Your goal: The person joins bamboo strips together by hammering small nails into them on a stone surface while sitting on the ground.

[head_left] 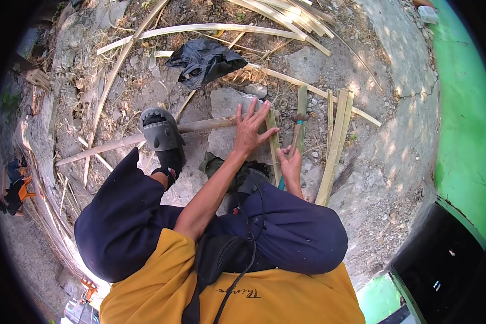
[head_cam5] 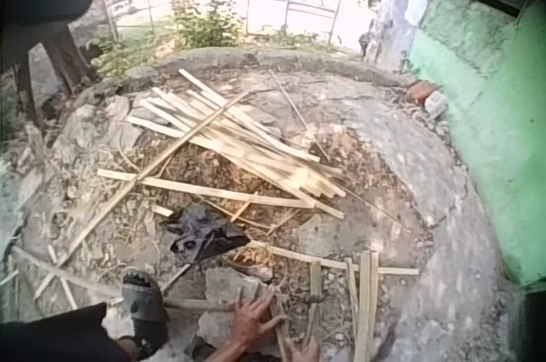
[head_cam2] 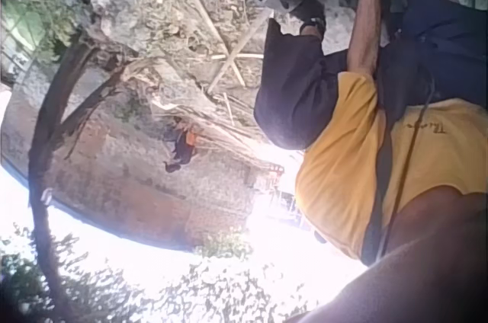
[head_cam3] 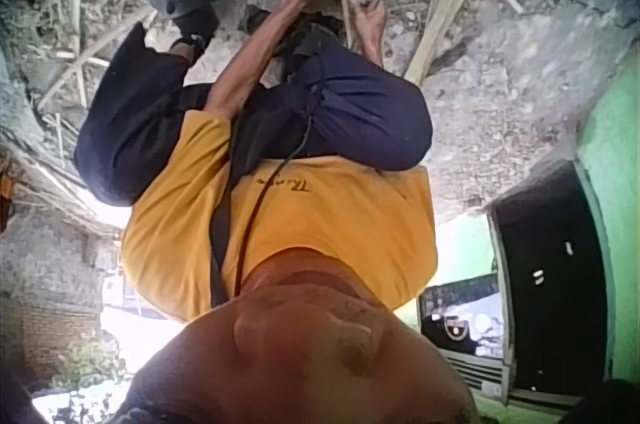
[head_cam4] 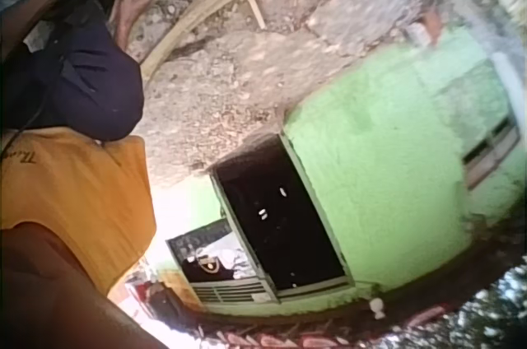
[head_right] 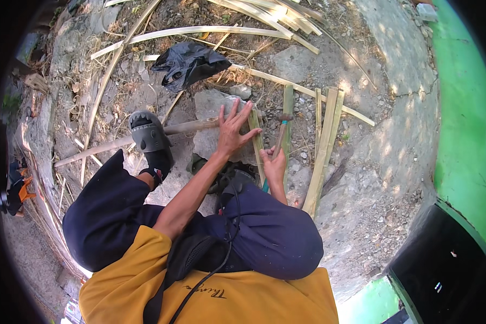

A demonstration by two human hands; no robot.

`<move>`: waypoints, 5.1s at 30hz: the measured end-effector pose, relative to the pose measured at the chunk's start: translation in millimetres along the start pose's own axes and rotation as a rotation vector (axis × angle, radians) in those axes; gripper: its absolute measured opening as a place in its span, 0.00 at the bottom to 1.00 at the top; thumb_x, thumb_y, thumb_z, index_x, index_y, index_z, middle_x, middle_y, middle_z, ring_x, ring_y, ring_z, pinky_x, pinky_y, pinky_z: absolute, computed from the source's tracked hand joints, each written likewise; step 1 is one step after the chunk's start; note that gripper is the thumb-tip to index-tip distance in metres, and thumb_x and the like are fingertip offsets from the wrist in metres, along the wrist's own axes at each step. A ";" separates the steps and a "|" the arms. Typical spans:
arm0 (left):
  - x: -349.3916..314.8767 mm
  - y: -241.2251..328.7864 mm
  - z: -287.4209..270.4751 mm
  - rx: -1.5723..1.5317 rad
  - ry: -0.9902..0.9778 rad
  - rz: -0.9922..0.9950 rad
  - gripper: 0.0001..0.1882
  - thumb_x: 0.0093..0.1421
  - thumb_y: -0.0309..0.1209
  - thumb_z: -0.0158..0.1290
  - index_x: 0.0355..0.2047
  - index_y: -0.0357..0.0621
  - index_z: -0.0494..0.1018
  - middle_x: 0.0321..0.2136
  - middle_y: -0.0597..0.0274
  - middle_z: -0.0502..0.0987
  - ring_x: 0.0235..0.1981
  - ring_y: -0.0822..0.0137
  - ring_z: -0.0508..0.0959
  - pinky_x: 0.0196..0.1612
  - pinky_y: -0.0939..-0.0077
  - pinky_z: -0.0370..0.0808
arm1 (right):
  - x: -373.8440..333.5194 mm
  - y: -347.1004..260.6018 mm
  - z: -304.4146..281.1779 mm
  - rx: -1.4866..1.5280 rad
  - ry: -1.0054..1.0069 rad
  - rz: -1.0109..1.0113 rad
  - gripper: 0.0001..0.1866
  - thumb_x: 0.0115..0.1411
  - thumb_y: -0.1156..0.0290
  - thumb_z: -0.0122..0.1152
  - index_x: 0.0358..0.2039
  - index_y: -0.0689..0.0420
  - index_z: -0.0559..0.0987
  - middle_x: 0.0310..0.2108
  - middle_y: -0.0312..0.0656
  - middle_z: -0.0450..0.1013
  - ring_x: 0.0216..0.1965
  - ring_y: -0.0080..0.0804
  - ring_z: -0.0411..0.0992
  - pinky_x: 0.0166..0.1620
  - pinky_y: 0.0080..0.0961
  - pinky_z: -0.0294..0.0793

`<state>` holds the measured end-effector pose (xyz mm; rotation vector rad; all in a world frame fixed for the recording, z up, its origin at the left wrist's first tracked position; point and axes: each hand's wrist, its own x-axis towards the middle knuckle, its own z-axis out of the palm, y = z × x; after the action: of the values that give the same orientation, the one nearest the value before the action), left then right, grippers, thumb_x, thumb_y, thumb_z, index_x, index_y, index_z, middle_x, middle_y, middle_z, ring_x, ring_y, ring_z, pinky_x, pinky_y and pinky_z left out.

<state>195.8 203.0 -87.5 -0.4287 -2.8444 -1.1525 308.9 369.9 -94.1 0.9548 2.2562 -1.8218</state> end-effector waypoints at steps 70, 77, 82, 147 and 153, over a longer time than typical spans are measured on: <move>16.1 9.9 -0.2 0.084 0.037 -0.330 0.73 0.44 0.55 0.72 0.76 0.29 0.40 0.78 0.34 0.35 0.79 0.39 0.36 0.75 0.34 0.32 | -16.8 -93.5 0.7 -0.488 -0.151 -0.495 0.11 0.75 0.68 0.51 0.46 0.64 0.73 0.28 0.61 0.75 0.30 0.67 0.76 0.31 0.51 0.70; 19.4 13.6 0.6 0.075 0.023 -0.399 0.77 0.45 0.59 0.70 0.75 0.23 0.33 0.77 0.31 0.31 0.78 0.37 0.29 0.75 0.34 0.28 | -22.5 -101.0 -1.8 -0.452 -0.163 -0.509 0.09 0.75 0.68 0.52 0.44 0.62 0.72 0.26 0.60 0.74 0.30 0.66 0.76 0.30 0.51 0.71; 20.4 21.0 4.8 0.076 0.010 -0.407 0.77 0.46 0.63 0.68 0.74 0.22 0.33 0.77 0.31 0.31 0.79 0.38 0.29 0.75 0.35 0.28 | -1.3 -79.0 -8.6 -0.616 -0.170 -0.514 0.09 0.75 0.68 0.52 0.44 0.62 0.72 0.26 0.57 0.75 0.29 0.65 0.76 0.30 0.50 0.71; 18.6 6.1 10.2 0.106 -0.084 -0.405 0.80 0.49 0.78 0.57 0.75 0.24 0.30 0.78 0.37 0.29 0.78 0.40 0.25 0.73 0.32 0.22 | 39.0 -73.9 -51.7 -0.564 -0.412 -0.888 0.07 0.68 0.71 0.60 0.42 0.57 0.72 0.25 0.54 0.76 0.28 0.60 0.77 0.29 0.50 0.75; 13.1 1.3 11.5 0.157 -0.104 -0.406 0.79 0.49 0.76 0.59 0.75 0.26 0.31 0.78 0.37 0.30 0.78 0.40 0.25 0.73 0.32 0.22 | 46.7 -67.9 -45.7 -0.620 -0.351 -0.687 0.07 0.67 0.75 0.59 0.44 0.57 0.73 0.25 0.52 0.76 0.27 0.58 0.78 0.30 0.49 0.75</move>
<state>184.3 214.9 -93.1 0.1071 -3.1791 -0.9615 250.6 424.1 -43.6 -0.2482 2.7932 -1.1261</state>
